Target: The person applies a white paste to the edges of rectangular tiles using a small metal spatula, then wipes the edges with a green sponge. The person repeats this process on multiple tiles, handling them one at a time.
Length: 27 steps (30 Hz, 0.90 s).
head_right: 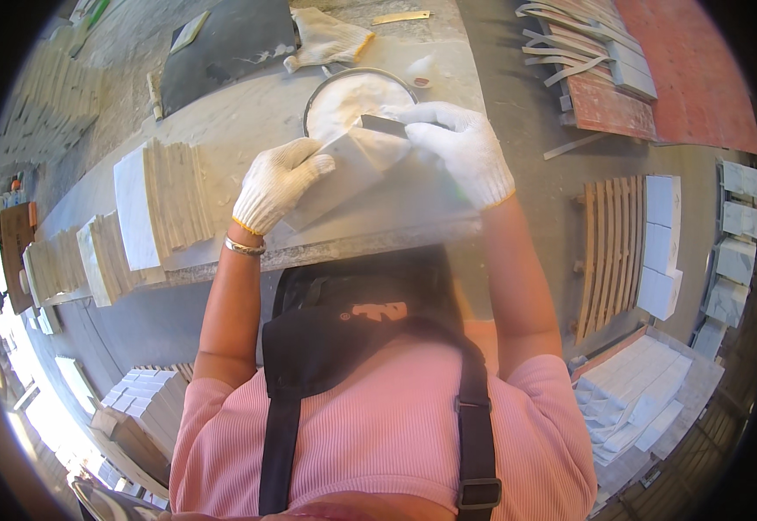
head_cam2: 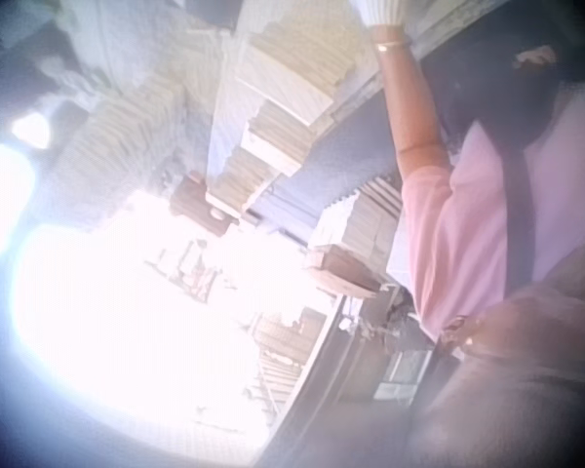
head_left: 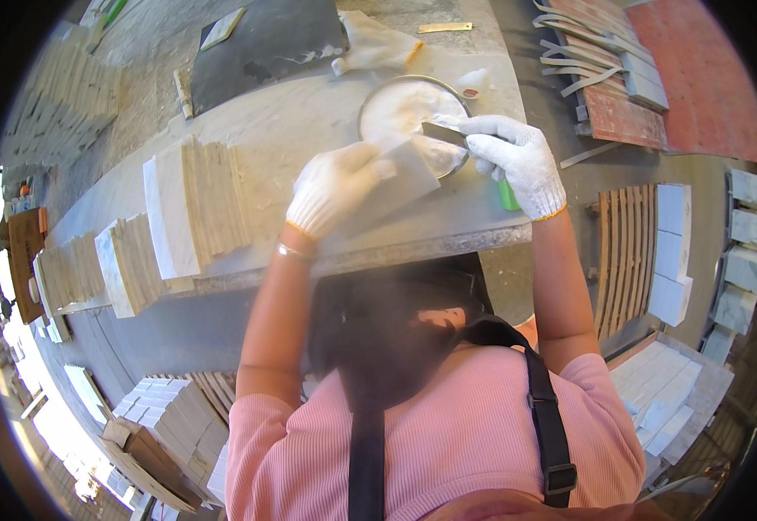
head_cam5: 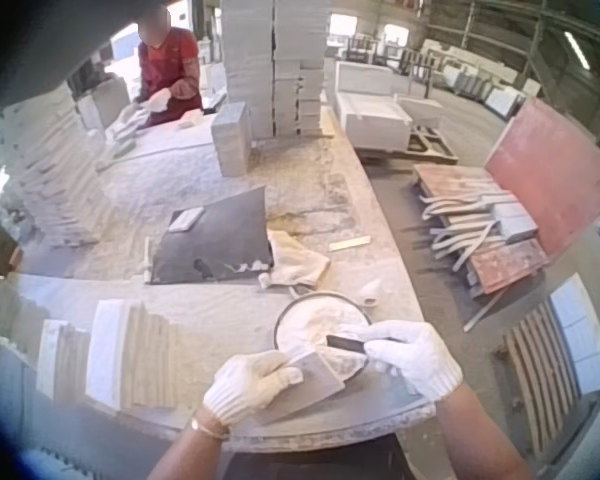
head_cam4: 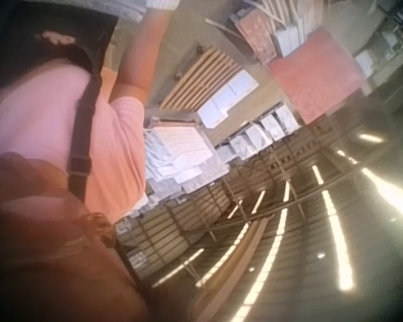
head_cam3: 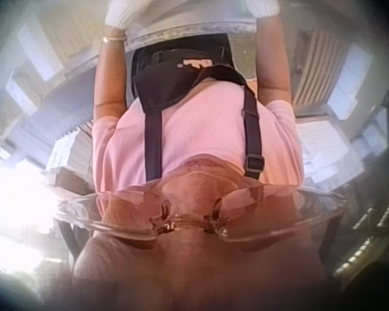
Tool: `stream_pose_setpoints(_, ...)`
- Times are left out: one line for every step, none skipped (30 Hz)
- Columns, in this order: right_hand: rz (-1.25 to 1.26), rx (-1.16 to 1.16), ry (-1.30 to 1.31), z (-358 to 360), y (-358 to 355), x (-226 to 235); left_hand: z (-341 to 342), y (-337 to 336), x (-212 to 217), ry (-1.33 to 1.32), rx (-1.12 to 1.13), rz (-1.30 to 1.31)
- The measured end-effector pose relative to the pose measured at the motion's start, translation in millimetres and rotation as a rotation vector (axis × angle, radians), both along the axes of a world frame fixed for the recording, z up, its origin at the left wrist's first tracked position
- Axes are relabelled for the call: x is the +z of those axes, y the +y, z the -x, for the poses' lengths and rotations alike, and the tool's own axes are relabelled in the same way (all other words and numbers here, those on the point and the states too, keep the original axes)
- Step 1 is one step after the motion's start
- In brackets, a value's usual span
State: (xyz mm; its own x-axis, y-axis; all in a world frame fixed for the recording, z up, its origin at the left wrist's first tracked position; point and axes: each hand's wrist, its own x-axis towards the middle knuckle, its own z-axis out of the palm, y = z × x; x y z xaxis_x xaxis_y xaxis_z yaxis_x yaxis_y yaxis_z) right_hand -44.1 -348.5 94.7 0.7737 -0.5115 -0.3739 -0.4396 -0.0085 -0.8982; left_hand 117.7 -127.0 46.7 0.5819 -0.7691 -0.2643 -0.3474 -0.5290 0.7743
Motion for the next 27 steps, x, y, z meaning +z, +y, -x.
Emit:
stream_pose_setpoints(0.016, -0.002, -0.008, -0.1, 1.4, 1.6, -0.2, 0.1, 0.2, 0.015, 0.003, -0.017)
stream_pose_setpoints(0.033, -0.001, -0.026, -0.4, 2.9, 2.8, -0.3, 0.2, 0.2, 0.029, 0.006, -0.034)
stream_pose_setpoints(0.043, 0.000, -0.028, -0.7, 4.2, 3.7, -0.4, 0.0, 0.1, 0.026, 0.008, -0.016)
stream_pose_setpoints(0.053, 0.004, -0.040, -1.0, 5.4, 4.4, -0.5, -0.1, -0.1, 0.023, 0.011, 0.002)
stream_pose_setpoints(0.063, 0.009, -0.051, -1.1, 6.5, 5.1, -0.7, -0.2, -0.4, 0.020, 0.014, 0.020)
stream_pose_setpoints(0.070, 0.011, -0.059, -1.1, 7.5, 5.6, -0.9, -0.2, -0.6, 0.029, 0.014, 0.018)
stream_pose_setpoints(0.077, 0.014, -0.067, -0.9, 8.4, 6.1, -1.3, 0.0, -0.8, 0.038, 0.014, 0.015)
stream_pose_setpoints(0.092, 0.012, -0.074, -0.7, 9.3, 6.5, -1.6, 0.1, -0.9, 0.042, 0.013, 0.021)
stream_pose_setpoints(0.087, 0.019, -0.095, -0.5, 10.3, 6.6, -1.8, 0.0, -1.1, 0.041, 0.010, 0.010)
stream_pose_setpoints(0.090, 0.023, -0.115, -0.3, 11.2, 6.6, -2.1, -0.1, -1.2, 0.036, 0.007, 0.008)
stream_pose_setpoints(0.095, 0.026, -0.136, -0.2, 12.1, 6.5, -2.4, -0.3, -1.2, 0.028, 0.002, 0.012)
stream_pose_setpoints(0.108, 0.030, -0.145, -0.1, 13.0, 6.2, -2.6, -0.5, -1.1, 0.036, 0.005, 0.010)
stream_pose_setpoints(0.122, 0.034, -0.153, 0.0, 13.7, 5.6, -2.6, -0.6, -1.0, 0.041, 0.006, 0.014)
stream_pose_setpoints(0.135, 0.038, -0.162, 0.0, 14.4, 5.1, -2.7, -0.7, -0.7, 0.046, 0.008, 0.017)
stream_pose_setpoints(0.184, 0.053, -0.176, 0.0, 14.7, 4.4, -2.3, -0.5, -0.3, 0.050, 0.011, 0.012)
stream_pose_setpoints(0.232, 0.067, -0.189, -0.1, 15.0, 3.7, -1.6, -0.2, 0.0, 0.055, 0.014, 0.007)
stream_pose_setpoints(0.281, 0.081, -0.203, 0.0, 15.1, 3.1, -1.2, -0.1, 0.4, 0.059, 0.018, 0.002)
stream_pose_setpoints(0.336, 0.089, -0.208, 0.2, 15.1, 2.6, -1.2, -0.1, 0.6, 0.063, 0.017, 0.004)
stream_pose_setpoints(0.391, 0.096, -0.213, 0.4, 15.2, 2.2, -1.2, -0.3, 0.6, 0.067, 0.017, 0.006)
stream_pose_setpoints(0.446, 0.103, -0.218, 0.6, 15.3, 1.8, -1.3, -0.5, 0.7, 0.064, 0.016, 0.002)
stream_pose_setpoints(0.490, 0.103, -0.224, 0.5, 15.3, 1.5, -1.6, -0.6, 0.8, 0.070, 0.015, 0.000)
stream_pose_setpoints(0.534, 0.103, -0.230, 0.4, 15.3, 1.2, -1.9, -0.7, 0.9, 0.069, 0.013, -0.008)
stream_pose_setpoints(0.578, 0.104, -0.244, 0.0, 15.3, 0.9, -2.3, -0.8, 1.0, 0.069, 0.011, -0.016)
stream_pose_setpoints(0.554, 0.098, -0.219, -0.4, 15.3, 0.7, -2.3, -0.7, 1.2, 0.075, 0.012, -0.016)
stream_pose_setpoints(0.529, 0.092, -0.202, -1.1, 15.0, 0.3, -2.6, -0.7, 1.4, 0.081, 0.014, -0.015)
stream_pose_setpoints(0.506, 0.085, -0.190, -1.8, 14.7, 0.0, -2.8, -0.5, 1.6, 0.087, 0.015, -0.014)
stream_pose_setpoints(0.480, 0.082, -0.167, -2.6, 14.3, -0.6, -3.3, -0.3, 1.8, 0.091, 0.013, -0.014)
